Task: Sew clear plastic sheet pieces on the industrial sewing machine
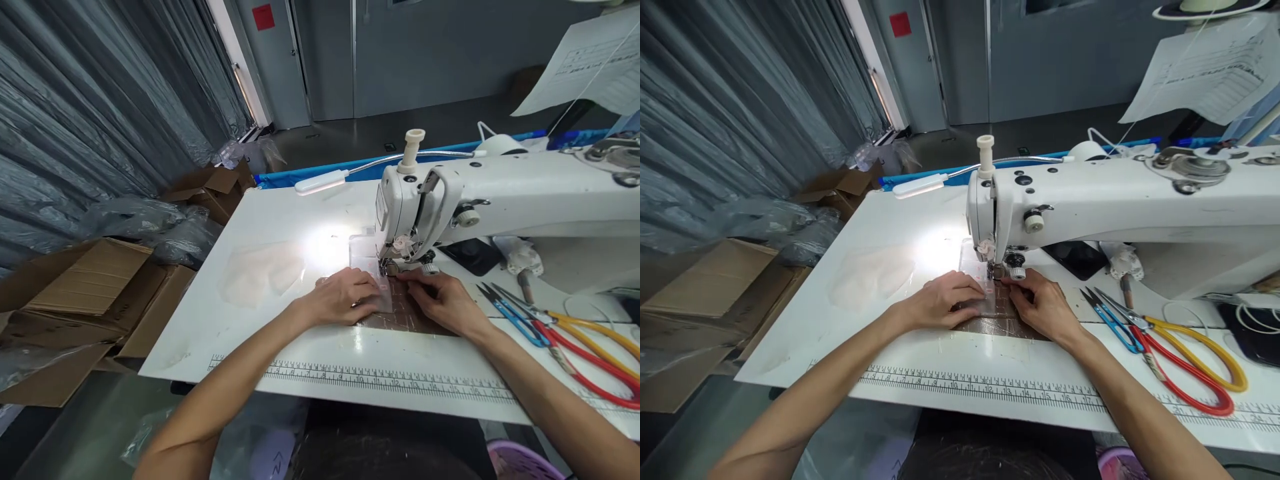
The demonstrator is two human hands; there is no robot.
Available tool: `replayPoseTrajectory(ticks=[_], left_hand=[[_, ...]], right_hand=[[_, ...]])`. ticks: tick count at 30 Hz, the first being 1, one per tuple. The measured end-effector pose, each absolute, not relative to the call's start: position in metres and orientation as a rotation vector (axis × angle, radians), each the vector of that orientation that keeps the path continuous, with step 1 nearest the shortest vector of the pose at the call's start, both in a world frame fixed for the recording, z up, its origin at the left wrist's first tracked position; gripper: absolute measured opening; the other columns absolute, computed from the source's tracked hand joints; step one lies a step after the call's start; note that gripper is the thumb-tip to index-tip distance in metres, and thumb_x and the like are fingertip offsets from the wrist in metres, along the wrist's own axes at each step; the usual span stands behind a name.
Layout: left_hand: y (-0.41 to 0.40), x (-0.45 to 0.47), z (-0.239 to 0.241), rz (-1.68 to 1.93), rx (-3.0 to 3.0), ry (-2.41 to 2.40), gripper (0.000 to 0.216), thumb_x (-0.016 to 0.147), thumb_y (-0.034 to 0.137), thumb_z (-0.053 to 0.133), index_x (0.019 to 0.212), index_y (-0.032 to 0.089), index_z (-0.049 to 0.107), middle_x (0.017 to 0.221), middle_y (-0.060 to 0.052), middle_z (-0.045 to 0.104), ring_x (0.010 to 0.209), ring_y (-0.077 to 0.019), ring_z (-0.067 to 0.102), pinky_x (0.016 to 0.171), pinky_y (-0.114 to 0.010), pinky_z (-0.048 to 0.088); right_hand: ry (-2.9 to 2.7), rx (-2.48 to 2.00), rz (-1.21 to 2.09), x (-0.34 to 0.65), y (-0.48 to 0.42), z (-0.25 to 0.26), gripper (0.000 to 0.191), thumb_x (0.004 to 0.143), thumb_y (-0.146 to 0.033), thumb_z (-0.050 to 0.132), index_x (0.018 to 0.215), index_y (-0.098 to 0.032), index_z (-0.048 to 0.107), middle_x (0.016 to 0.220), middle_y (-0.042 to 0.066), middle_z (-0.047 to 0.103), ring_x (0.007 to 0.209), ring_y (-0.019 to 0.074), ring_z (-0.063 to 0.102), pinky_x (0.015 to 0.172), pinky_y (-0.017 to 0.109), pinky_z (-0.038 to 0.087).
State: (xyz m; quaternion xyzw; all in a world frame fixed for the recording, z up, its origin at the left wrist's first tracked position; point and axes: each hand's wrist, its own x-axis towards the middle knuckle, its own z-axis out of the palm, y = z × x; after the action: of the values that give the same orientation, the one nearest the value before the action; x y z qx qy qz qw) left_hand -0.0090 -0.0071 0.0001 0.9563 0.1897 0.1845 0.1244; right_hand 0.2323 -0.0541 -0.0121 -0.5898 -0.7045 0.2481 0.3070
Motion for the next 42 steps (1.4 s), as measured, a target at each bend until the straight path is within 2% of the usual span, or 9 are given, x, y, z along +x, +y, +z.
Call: replayPoseTrajectory(ticks=[6, 13, 19, 21, 24, 27, 34, 42], left_hand=[[-0.006, -0.01, -0.005, 0.548, 2.684, 0.584, 0.019, 0.094, 0.029, 0.055, 0.085, 0.017, 0.067, 0.099, -0.006, 0.065, 0.092, -0.0166, 0.061, 0.083, -0.033, 0.047], [-0.011, -0.005, -0.005, 0.577, 2.686, 0.671, 0.022, 0.096, 0.027, 0.05, 0.083, 0.016, 0.065, 0.098, -0.005, 0.064, 0.091, -0.0164, 0.059, 0.082, -0.033, 0.044], [-0.013, -0.001, -0.008, 0.554, 2.64, 0.775, 0.025, 0.098, 0.029, 0.045, 0.083, 0.016, 0.061, 0.1, -0.005, 0.063, 0.091, -0.0177, 0.058, 0.086, -0.037, 0.043], [-0.013, -0.001, -0.009, 0.564, 2.613, 0.796, 0.024, 0.098, 0.029, 0.044, 0.084, 0.017, 0.06, 0.1, -0.005, 0.064, 0.091, -0.0173, 0.058, 0.087, -0.038, 0.044], [-0.014, -0.001, -0.009, 0.585, 2.591, 0.803, 0.024, 0.098, 0.028, 0.044, 0.084, 0.017, 0.059, 0.099, -0.004, 0.064, 0.091, -0.0167, 0.058, 0.088, -0.038, 0.044], [-0.014, -0.002, -0.007, 0.611, 2.582, 0.788, 0.022, 0.097, 0.028, 0.046, 0.084, 0.017, 0.061, 0.102, -0.005, 0.065, 0.094, -0.0171, 0.059, 0.088, -0.038, 0.045], [-0.012, -0.005, -0.003, 0.723, 2.541, 0.629, 0.015, 0.093, 0.023, 0.054, 0.096, 0.016, 0.067, 0.099, -0.007, 0.068, 0.095, -0.0172, 0.063, 0.085, -0.036, 0.052], [-0.011, -0.003, -0.009, 0.696, 2.57, 0.571, 0.018, 0.094, 0.025, 0.053, 0.092, 0.017, 0.069, 0.095, -0.006, 0.069, 0.089, -0.0153, 0.064, 0.082, -0.035, 0.055]], right_hand=[[-1.85, -1.553, 0.663, 0.233, -0.054, -0.013, 0.033, 0.086, -0.029, 0.048, 0.108, -0.021, 0.071, 0.092, 0.004, 0.069, 0.073, 0.0176, 0.062, 0.067, 0.03, 0.048], [-1.999, -1.397, 0.625, 0.232, -0.058, -0.011, 0.031, 0.089, -0.028, 0.048, 0.112, -0.022, 0.067, 0.095, 0.006, 0.069, 0.08, 0.0189, 0.064, 0.076, 0.034, 0.051], [-2.301, -1.17, 0.609, 0.225, -0.064, -0.009, 0.036, 0.083, -0.036, 0.063, 0.116, -0.022, 0.06, 0.111, 0.009, 0.062, 0.102, 0.0243, 0.06, 0.088, 0.041, 0.052], [-2.322, -1.194, 0.572, 0.222, -0.065, -0.012, 0.032, 0.084, -0.039, 0.062, 0.112, -0.022, 0.061, 0.109, 0.009, 0.062, 0.1, 0.025, 0.059, 0.086, 0.043, 0.052], [-2.314, -1.214, 0.53, 0.219, -0.063, -0.017, 0.021, 0.092, -0.036, 0.052, 0.103, -0.021, 0.063, 0.103, 0.01, 0.062, 0.094, 0.0242, 0.06, 0.083, 0.044, 0.053], [-2.308, -1.179, 0.51, 0.218, -0.062, -0.018, 0.023, 0.095, -0.032, 0.045, 0.098, -0.02, 0.065, 0.1, 0.01, 0.062, 0.09, 0.0228, 0.06, 0.081, 0.042, 0.054], [-2.301, -1.117, 0.556, 0.22, -0.061, -0.016, 0.024, 0.095, -0.028, 0.047, 0.096, -0.019, 0.069, 0.096, 0.009, 0.061, 0.089, 0.0204, 0.059, 0.083, 0.04, 0.054], [-2.305, -1.103, 0.582, 0.22, -0.061, -0.013, 0.028, 0.095, -0.03, 0.046, 0.093, -0.021, 0.072, 0.095, 0.009, 0.063, 0.087, 0.0199, 0.06, 0.079, 0.038, 0.054]])
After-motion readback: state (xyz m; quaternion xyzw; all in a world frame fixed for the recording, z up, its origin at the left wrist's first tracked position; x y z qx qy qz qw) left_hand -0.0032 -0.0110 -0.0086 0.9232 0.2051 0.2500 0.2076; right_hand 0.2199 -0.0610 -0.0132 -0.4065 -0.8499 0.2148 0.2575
